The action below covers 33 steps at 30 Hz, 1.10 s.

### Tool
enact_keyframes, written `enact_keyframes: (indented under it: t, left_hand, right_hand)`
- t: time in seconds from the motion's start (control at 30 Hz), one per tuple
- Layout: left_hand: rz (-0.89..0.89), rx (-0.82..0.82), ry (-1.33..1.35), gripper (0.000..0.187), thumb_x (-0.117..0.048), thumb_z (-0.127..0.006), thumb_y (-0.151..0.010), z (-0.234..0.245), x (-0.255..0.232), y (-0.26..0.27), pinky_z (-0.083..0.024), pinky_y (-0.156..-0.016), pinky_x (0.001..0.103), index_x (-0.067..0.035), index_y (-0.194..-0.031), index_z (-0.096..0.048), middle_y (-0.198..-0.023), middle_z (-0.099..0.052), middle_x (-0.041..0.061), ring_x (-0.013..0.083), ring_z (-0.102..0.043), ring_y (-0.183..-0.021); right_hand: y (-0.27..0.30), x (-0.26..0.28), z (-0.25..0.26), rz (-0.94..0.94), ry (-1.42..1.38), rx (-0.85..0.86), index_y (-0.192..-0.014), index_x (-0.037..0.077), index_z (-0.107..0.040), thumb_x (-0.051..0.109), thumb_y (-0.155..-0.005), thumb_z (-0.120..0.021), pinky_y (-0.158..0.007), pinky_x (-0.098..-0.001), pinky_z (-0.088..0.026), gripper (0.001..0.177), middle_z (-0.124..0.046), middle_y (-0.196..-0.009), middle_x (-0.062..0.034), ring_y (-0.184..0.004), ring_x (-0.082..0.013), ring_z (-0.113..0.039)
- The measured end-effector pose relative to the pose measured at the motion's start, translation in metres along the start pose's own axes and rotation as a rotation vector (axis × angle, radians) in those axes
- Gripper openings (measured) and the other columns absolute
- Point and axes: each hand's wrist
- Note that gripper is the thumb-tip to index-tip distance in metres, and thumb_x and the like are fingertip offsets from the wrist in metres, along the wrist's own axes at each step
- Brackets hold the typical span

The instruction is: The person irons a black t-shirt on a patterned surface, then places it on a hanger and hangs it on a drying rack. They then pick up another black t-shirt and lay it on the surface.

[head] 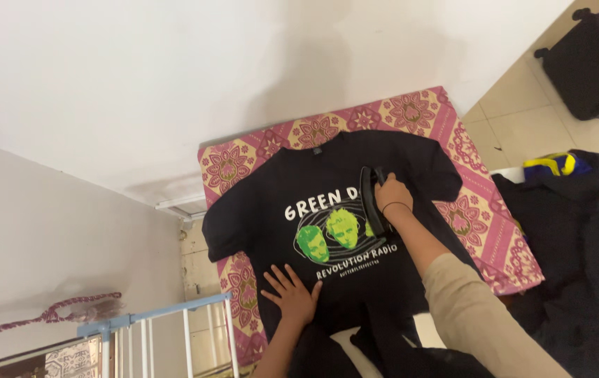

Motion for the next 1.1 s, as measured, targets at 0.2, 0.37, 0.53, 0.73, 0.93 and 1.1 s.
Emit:
enact_keyframes:
  t: [0.2, 0.37, 0.53, 0.73, 0.93, 1.1]
  left_hand:
    - [-0.03, -0.034, -0.042, 0.111, -0.077, -0.04, -0.096, -0.019, 0.008, -0.009, 0.003, -0.105, 0.086, 0.007, -0.159, -0.003, -0.163, 0.014, 0.039, 0.0625, 0.019, -0.147]
    - [-0.156, -0.459, -0.01, 0.111, -0.077, -0.043, -0.089, -0.048, 0.016, -0.02, -0.001, -0.097, 0.089, 0.009, -0.153, -0.014, -0.158, 0.003, 0.041, 0.063, 0.01, -0.145]
    - [-0.225, -0.725, -0.023, 0.111, -0.077, -0.043, -0.086, -0.06, 0.019, -0.025, -0.005, -0.093, 0.09, 0.01, -0.15, -0.022, -0.157, -0.005, 0.042, 0.0644, 0.0, -0.144]
    - [-0.222, -0.706, -0.019, 0.11, -0.077, -0.042, -0.087, -0.059, 0.02, -0.028, -0.004, -0.094, 0.09, 0.01, -0.151, -0.021, -0.158, -0.003, 0.042, 0.0637, 0.003, -0.145]
    - [-0.04, -0.167, -0.036, 0.113, -0.08, -0.04, -0.092, -0.045, 0.014, -0.023, 0.001, -0.103, 0.087, 0.006, -0.158, -0.008, -0.162, 0.01, 0.039, 0.0618, 0.016, -0.147]
    - [-0.021, -0.12, -0.022, 0.112, -0.079, -0.04, -0.093, -0.025, 0.007, -0.011, 0.004, -0.106, 0.084, 0.005, -0.16, -0.005, -0.163, 0.014, 0.037, 0.0598, 0.019, -0.148]
  right_hand:
    - [-0.059, 0.03, 0.0, 0.021, 0.025, -0.016, -0.123, 0.001, -0.057, 0.038, -0.099, -0.057, -0.09, -0.0531, -0.056, 0.043, -0.072, -0.109, -0.0279, -0.103, -0.0445, -0.07]
    - [-0.1, 0.051, 0.0, 0.014, 0.044, -0.025, -0.122, 0.002, -0.057, 0.039, -0.1, -0.057, -0.09, -0.0532, -0.055, 0.044, -0.071, -0.11, -0.0275, -0.105, -0.0445, -0.069]
    - [-0.128, 0.061, -0.002, 0.023, 0.025, -0.047, -0.125, 0.002, -0.057, 0.037, -0.1, -0.057, -0.091, -0.0536, -0.055, 0.043, -0.071, -0.112, -0.0271, -0.106, -0.0443, -0.069]
    - [-0.136, 0.054, -0.008, 0.035, 0.018, -0.032, -0.128, 0.001, -0.055, 0.037, -0.098, -0.058, -0.092, -0.0529, -0.055, 0.047, -0.071, -0.113, -0.0282, -0.107, -0.0445, -0.069]
    - [-0.077, 0.036, -0.017, 0.056, 0.035, 0.045, -0.126, 0.003, -0.056, 0.038, -0.097, -0.059, -0.092, -0.0526, -0.055, 0.046, -0.07, -0.115, -0.0277, -0.108, -0.0442, -0.068]
    - [0.006, 0.001, -0.029, 0.152, 0.065, 0.106, -0.139, 0.002, -0.048, 0.035, -0.097, -0.056, -0.088, -0.0523, -0.057, 0.054, -0.072, -0.11, -0.0269, -0.102, -0.0432, -0.071]
Point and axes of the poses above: each hand's wrist, its own y-axis away from the middle knuckle, its own z-axis out of the back of the hand, x = y × z
